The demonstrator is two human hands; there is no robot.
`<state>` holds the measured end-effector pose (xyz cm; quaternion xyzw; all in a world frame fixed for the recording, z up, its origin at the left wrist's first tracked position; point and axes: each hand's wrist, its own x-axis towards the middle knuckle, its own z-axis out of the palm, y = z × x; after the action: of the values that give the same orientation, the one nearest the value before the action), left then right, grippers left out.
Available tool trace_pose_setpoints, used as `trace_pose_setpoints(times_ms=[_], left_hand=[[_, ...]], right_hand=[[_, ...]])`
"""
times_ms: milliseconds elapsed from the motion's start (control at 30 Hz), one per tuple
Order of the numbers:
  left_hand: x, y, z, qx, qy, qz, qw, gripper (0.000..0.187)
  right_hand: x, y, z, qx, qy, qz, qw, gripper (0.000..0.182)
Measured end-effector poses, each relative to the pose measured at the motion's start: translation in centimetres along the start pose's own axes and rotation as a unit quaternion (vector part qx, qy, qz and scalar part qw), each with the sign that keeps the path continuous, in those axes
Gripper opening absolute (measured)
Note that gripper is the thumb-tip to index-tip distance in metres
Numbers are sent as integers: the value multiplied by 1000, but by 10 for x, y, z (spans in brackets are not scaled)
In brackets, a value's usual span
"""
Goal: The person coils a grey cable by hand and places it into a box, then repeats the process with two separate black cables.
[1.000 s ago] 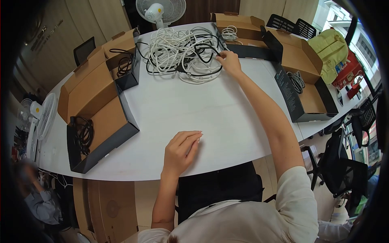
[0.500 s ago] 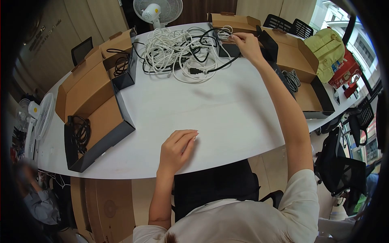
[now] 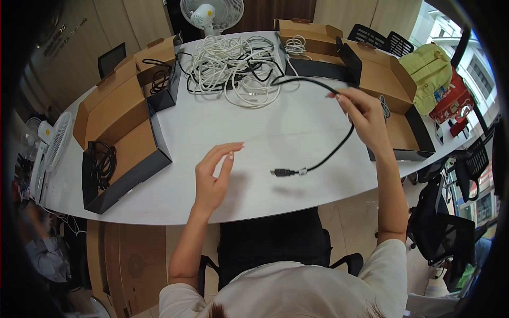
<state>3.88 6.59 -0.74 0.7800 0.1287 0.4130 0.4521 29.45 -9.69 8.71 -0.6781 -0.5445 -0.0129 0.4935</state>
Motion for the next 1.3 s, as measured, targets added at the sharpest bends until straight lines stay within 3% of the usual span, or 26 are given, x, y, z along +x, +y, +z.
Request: trace_pose_setpoints(times_ms=[67, 200, 267, 333, 400, 500, 567, 600, 667, 733, 800, 867, 933, 1000, 1100, 1200, 1267, 1300], left_hand=[[8, 10, 0, -76, 5, -35, 997, 23], [7, 35, 9, -163, -195, -83, 964, 27], [-5, 63, 24, 23, -258, 19, 966, 35], [-17, 78, 38, 89, -313, 78, 942, 52], [-27, 82, 47, 56, -343, -43, 937, 36], [-27, 84, 44, -31, -452, -141, 880, 18], [-33, 86, 40, -118, -463, -139, 868, 15], [-38, 87, 38, -163, -466, -137, 859, 15], [-44, 83, 31, -311, -448, -134, 827, 19], [-53, 83, 24, -468, -421, -165, 759, 24], [-66, 82, 15, -588, -301, -150, 736, 42], [-51, 88, 10, -642, -215, 15, 736, 44], [-44, 85, -3, -737, -184, 78, 646, 42], [-40, 92, -10, -771, -124, 124, 612, 40], [-32, 97, -15, -773, -44, 172, 609, 40], [-25, 95, -14, -697, 121, 121, 697, 40], [-19, 85, 2, -535, 291, 105, 786, 42], [-10, 79, 15, -382, 341, 150, 846, 45]], right_hand=[[-19, -17, -4, 39, -21, 19, 999, 18], [-53, -41, 3, 148, 9, 121, 981, 20], [-66, -44, 18, 159, 33, 102, 981, 21], [-75, -52, 31, 212, 38, 137, 967, 21], [-78, -47, 37, 253, 43, 150, 955, 21], [-80, -45, 49, 303, 47, 161, 938, 20], [-82, -40, 53, 365, 8, 174, 915, 21], [-80, -43, 57, 327, 18, 122, 937, 23], [-69, -40, 65, 248, -9, 10, 969, 27], [-58, -27, 70, 179, -69, -117, 975, 32], [-56, -32, 88, 219, -114, -86, 965, 30], [-57, -41, 99, 207, -147, -52, 966, 27], [-60, -46, 109, 173, -187, -29, 967, 24], [-68, -42, 124, 114, -171, -57, 977, 16], [-80, -28, 142, 38, -173, -97, 979, 8], [-90, -23, 142, 21, -193, -144, 970, 9], [-94, -27, 140, -3, -174, -187, 967, 9], [-96, -29, 140, -15, -165, -209, 964, 10]])
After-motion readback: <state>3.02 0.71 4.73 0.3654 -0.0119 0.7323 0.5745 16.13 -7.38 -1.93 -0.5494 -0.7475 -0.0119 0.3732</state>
